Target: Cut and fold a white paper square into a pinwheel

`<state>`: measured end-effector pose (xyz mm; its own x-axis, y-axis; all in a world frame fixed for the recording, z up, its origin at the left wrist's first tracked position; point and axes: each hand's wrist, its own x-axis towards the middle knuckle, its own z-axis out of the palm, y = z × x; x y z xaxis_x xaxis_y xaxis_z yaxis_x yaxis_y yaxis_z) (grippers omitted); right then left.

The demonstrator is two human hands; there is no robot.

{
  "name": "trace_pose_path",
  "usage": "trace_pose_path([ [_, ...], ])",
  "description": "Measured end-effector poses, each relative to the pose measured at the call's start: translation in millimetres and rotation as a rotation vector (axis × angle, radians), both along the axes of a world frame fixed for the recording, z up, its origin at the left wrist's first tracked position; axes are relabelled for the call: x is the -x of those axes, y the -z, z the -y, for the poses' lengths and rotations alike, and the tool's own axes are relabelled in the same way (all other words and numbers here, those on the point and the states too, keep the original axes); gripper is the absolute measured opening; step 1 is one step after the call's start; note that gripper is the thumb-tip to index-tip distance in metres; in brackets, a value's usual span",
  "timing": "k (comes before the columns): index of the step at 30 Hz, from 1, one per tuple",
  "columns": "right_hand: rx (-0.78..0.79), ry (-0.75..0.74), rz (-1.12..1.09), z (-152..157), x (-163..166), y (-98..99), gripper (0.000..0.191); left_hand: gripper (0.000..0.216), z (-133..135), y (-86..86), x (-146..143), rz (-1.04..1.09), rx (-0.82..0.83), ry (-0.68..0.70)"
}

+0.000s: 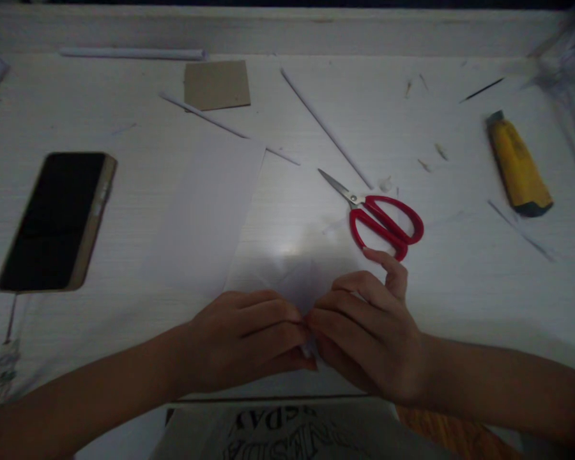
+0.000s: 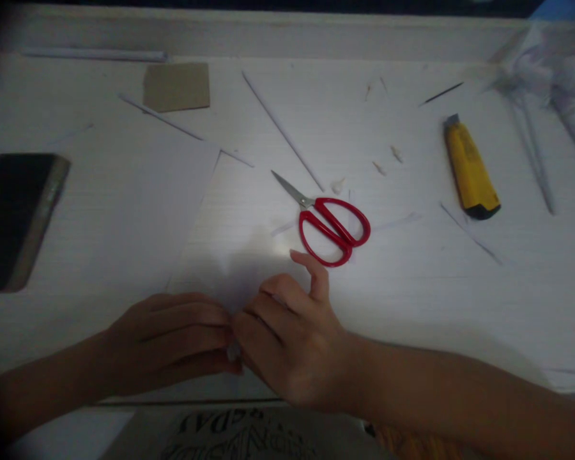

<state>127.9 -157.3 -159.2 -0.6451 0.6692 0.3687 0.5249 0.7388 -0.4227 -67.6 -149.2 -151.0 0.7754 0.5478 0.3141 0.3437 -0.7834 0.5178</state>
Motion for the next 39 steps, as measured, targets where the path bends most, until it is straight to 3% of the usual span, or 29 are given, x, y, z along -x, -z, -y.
trace_pose_path([
  [18, -0.068, -0.031, -0.006, 2.0, -2.2, 6.8, 0.008, 0.011, 0.5, 6.5, 0.7, -0.05, -0.023, 0.046],
  [39, 0.075, -0.002, -0.057, -4.6, 1.4, 2.8, 0.01, 0.013, -1.7, 1.7, 0.2, 0.014, -0.03, 0.017],
])
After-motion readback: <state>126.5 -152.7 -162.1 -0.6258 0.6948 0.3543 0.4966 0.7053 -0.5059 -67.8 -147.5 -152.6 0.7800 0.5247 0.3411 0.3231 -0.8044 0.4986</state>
